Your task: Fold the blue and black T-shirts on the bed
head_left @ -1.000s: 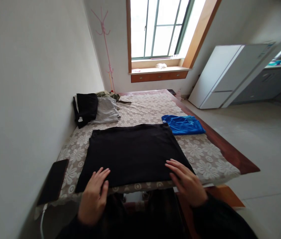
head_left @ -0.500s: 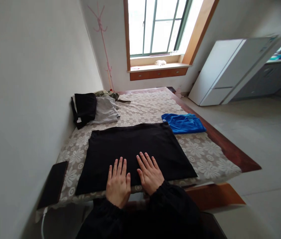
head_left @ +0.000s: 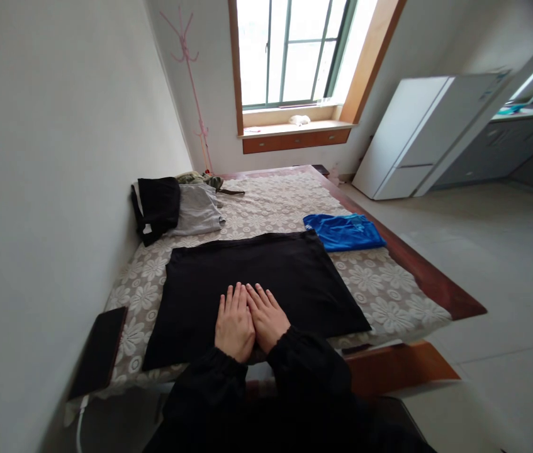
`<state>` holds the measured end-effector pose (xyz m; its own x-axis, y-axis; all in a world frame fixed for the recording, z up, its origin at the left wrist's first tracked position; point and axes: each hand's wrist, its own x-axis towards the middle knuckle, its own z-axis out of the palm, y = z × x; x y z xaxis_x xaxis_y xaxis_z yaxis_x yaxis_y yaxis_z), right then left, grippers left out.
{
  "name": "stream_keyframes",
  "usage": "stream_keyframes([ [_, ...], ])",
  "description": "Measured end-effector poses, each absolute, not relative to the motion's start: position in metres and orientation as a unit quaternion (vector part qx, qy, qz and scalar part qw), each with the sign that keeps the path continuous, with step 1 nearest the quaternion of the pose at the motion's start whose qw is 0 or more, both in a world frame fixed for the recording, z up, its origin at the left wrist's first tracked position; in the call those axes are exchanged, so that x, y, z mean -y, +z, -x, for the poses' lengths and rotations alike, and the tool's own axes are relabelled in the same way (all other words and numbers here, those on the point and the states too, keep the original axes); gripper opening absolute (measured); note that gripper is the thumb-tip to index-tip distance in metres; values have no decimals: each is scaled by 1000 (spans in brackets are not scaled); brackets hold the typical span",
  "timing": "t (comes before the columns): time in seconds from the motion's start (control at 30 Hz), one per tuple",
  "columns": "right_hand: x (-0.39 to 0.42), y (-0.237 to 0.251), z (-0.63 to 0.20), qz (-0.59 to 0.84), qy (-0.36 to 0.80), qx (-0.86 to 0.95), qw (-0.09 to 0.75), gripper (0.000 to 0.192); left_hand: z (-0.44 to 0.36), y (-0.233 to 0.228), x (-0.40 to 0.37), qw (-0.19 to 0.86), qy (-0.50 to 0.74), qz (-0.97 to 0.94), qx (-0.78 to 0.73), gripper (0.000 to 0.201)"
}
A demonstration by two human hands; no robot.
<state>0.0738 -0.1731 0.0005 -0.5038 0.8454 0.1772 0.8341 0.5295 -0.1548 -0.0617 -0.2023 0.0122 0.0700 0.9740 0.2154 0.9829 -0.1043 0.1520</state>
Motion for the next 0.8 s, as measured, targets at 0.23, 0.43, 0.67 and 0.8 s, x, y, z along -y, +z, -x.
stream_keyframes([
  [0.23, 185, -16, -117, 495, -32, 856, 144, 64, 97, 1, 228, 69, -119, 736, 663, 58],
  [0.43, 172, -12, -195, 572, -33, 818, 45, 60, 151, 11, 248, 45, -44, 758, 650, 59],
  [0.67, 111, 4, -99, 527, 33, 847, 55, 60, 76, 16, 155, 2, -57, 759, 648, 60],
  [0.8, 73, -2, -101, 557, 14, 826, 84, 59, 91, 10, 125, 14, -87, 750, 655, 59],
])
